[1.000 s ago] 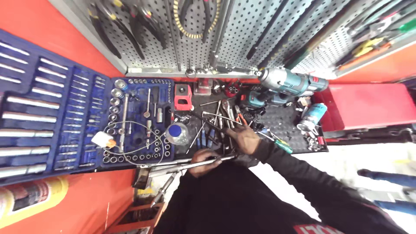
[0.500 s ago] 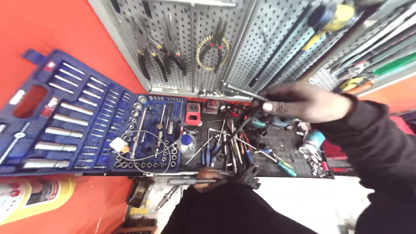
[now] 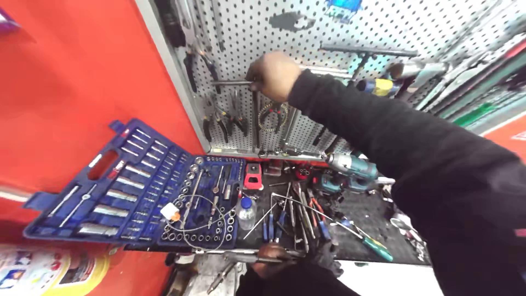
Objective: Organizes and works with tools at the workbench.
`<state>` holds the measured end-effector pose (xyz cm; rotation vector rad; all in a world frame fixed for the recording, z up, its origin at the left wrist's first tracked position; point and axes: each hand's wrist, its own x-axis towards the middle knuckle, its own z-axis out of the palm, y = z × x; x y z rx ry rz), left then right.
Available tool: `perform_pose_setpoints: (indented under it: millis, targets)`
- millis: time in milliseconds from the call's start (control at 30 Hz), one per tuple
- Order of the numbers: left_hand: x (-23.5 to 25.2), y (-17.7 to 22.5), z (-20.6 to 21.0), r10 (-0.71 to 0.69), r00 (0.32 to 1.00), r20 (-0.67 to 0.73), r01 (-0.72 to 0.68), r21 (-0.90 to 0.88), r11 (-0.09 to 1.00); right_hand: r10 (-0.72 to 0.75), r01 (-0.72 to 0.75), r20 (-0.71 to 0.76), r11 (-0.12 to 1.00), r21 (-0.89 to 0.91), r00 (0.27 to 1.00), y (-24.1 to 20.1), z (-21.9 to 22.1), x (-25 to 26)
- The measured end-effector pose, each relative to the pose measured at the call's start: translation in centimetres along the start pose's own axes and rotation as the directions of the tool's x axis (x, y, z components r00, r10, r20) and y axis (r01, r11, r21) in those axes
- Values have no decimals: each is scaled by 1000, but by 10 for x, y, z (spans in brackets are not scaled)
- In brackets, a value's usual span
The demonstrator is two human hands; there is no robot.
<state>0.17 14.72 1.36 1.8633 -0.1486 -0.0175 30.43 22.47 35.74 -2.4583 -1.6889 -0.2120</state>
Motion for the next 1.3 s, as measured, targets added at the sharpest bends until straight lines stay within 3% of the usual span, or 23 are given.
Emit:
perform_pose_setpoints:
  millis: [67,167,267,433,467,500,533,567,600,633,667,733,867,1167,1233,1300]
  targets:
    - [-4,-8,-8,69,992,-106,-78,-84,993,119,-118,8,991,-66,993,-3,10,15]
    - [-3,-26,-5,-6,997,-71,0,-88,996,191,-195,-42,970,-146,981,-6,23,20]
    - [2,-108,30,290,946,-147,-284,61,957,193,-208,-93,960,-187,977,-7,33,17]
    - [4,-120,35,377,910,-171,-362,113,925,64,-109,-148,943,-316,987,-4,37,10]
    - [4,-107,32,361,918,-167,-338,148,929,36,-84,-148,939,-333,988,-3,36,9]
    - [4,-73,23,207,973,-106,-184,188,965,18,-64,-137,937,-342,990,-2,34,7]
    - [9,-13,8,-198,980,29,190,180,965,7,-48,-119,938,-345,993,-1,33,6]
    - [9,-5,5,-160,987,16,156,149,976,5,-40,-101,936,-350,995,-2,32,6]
    - [5,-34,10,122,990,-75,-113,114,987,4,-35,-85,932,-362,996,-2,31,7]
    - [7,-70,19,337,931,-144,-326,91,941,0,-25,-66,925,-380,998,-3,31,8]
    - [7,-101,28,406,900,-159,-397,87,914,-8,-6,-33,914,-406,999,-4,30,9]
    - [4,-122,35,378,912,-159,-370,79,926,-33,51,48,895,-443,998,-4,25,11]
    - [3,-122,35,341,926,-159,-335,69,940,-74,146,166,865,-480,983,-9,15,12]
    - [4,-117,33,352,925,-141,-350,41,936,21,74,185,867,-493,982,-18,2,22]
    - [5,-119,33,355,924,-145,-353,41,935,-84,129,115,867,-481,990,6,18,32]
    - [5,-118,32,340,931,-137,-336,53,941,-339,274,-58,838,-473,939,74,58,66]
